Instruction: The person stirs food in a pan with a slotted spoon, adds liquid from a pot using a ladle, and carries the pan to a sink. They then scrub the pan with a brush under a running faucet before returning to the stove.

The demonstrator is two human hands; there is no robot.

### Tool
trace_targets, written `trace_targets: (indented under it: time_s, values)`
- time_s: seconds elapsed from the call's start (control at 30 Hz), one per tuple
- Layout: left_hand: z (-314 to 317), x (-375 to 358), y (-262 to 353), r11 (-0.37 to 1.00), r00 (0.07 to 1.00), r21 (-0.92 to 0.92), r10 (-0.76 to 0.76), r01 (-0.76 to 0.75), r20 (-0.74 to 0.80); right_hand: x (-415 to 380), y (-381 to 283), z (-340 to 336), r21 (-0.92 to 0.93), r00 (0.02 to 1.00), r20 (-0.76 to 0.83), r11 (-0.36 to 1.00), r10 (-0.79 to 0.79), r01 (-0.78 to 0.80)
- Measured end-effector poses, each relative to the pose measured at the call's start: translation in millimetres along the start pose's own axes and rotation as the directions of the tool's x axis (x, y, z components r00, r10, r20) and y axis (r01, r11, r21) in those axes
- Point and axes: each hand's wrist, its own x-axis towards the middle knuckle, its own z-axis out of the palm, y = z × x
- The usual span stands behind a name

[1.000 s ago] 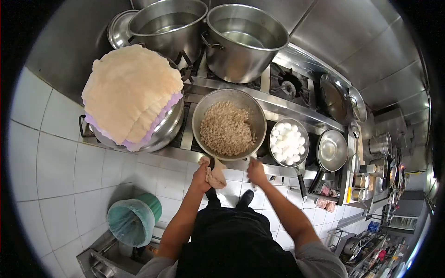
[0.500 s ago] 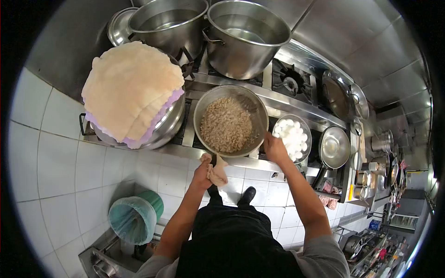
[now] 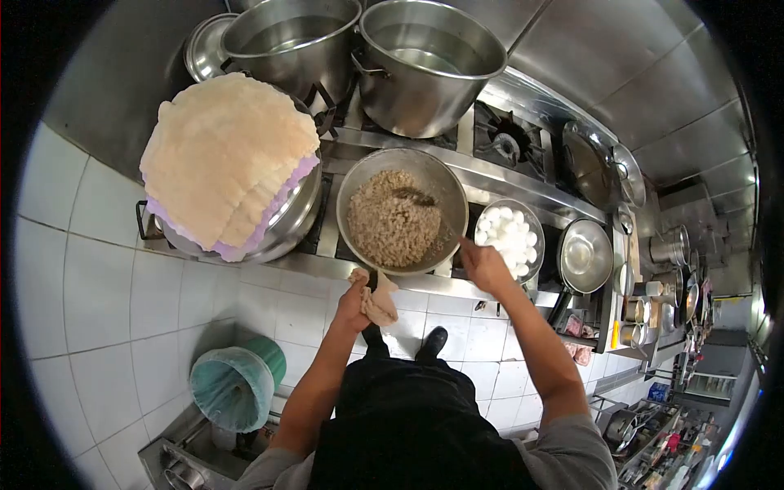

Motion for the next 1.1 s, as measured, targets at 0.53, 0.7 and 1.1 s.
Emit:
trace_targets:
  time_s: [0.53,0.7,1.1]
  values:
    - [-27,16,-5,0.994,0.99,-0.1,-0.036,0.05,0.138,-34,-54,71,0.689,0.928,0.232,0.623,0.292,-0.369]
    - [-10,3,-2,0.993,0.999,-0.116,-0.011,0.016,0.043,-36,-60,17,0.293,0.987,-0.021,0.945,0.159,-0.146]
    - [-7,3,0,0.996,0.999,-0.084,-0.027,0.031,0.046,-11,-8,98,0.209,0.994,-0.104,0.976,-0.036,0.058]
